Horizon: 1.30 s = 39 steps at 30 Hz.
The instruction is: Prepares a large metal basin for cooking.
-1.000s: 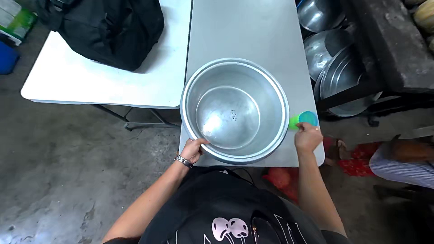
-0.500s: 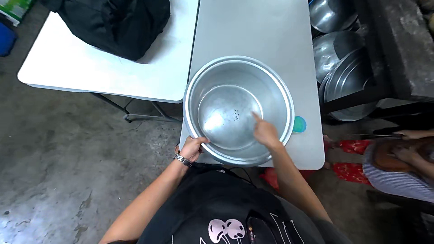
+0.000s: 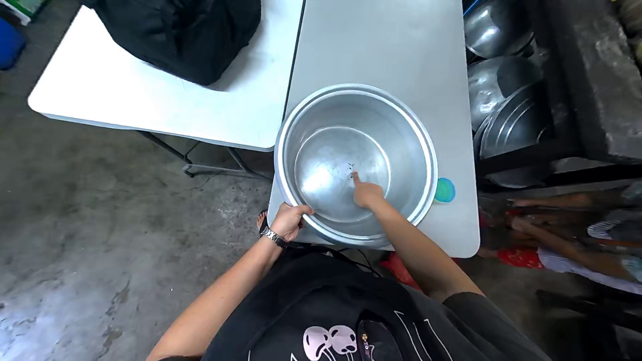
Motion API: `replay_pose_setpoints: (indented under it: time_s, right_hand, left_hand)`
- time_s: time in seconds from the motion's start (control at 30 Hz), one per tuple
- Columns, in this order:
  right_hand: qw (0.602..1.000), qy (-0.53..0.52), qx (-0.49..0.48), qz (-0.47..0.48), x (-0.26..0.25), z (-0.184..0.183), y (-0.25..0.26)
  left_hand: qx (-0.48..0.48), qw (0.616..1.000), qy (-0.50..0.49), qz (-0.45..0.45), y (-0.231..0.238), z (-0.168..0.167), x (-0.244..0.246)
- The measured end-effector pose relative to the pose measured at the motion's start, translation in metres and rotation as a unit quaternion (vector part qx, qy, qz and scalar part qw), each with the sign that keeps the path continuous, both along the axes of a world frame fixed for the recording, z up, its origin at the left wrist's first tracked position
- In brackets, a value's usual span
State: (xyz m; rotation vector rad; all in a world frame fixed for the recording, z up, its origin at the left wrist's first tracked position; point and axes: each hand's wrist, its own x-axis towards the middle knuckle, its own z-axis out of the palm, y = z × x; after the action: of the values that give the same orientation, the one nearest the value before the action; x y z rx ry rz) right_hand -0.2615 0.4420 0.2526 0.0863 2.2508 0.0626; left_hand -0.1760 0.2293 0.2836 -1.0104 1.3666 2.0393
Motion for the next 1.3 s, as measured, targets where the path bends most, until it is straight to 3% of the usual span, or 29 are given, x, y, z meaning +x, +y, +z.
replay_pose_setpoints:
  time_s: [0.5, 0.87, 0.97, 1.03, 1.1, 1.17, 1.23, 1.3]
  right_hand:
    - [0.999, 0.009, -0.013, -0.047, -0.001, 0.001, -0.003]
    - [1.000, -0.012, 0.009, -0.023, 0.003, 0.002, -0.011]
    - [0.995, 0.042, -0.017, -0.091, -0.004, 0.001, 0.003]
    - [0.971, 0.180, -0.050, -0.152, -0.004, 0.016, 0.022]
    - [0.908, 0.364, -0.070, -0.197, 0.007, 0.037, 0.048]
    - [0.844, 0.485, -0.036, -0.227, 0.022, 0.053, 0.082]
    - [0.828, 0.479, -0.009, -0.291, 0.039, 0.061, 0.110]
    - [0.834, 0.405, -0.044, -0.372, 0.051, 0.059, 0.129]
  left_hand:
    - [0.004, 1.000, -0.004, -0.003, -0.005, -0.003, 0.001]
    - [0.001, 1.000, -0.004, -0.013, -0.006, -0.002, -0.001]
    - [0.004, 1.000, -0.005, -0.017, -0.006, -0.004, 0.001]
    - [0.008, 1.000, -0.005, -0.011, -0.007, -0.003, 0.000]
    - [0.015, 1.000, -0.008, -0.004, -0.007, -0.001, 0.000]
    - [0.026, 1.000, -0.010, 0.001, -0.007, 0.000, 0.001]
    - [0.037, 0.999, -0.004, 0.003, -0.009, 0.000, 0.001]
    - [0.042, 0.999, 0.003, -0.002, -0.011, 0.000, -0.001]
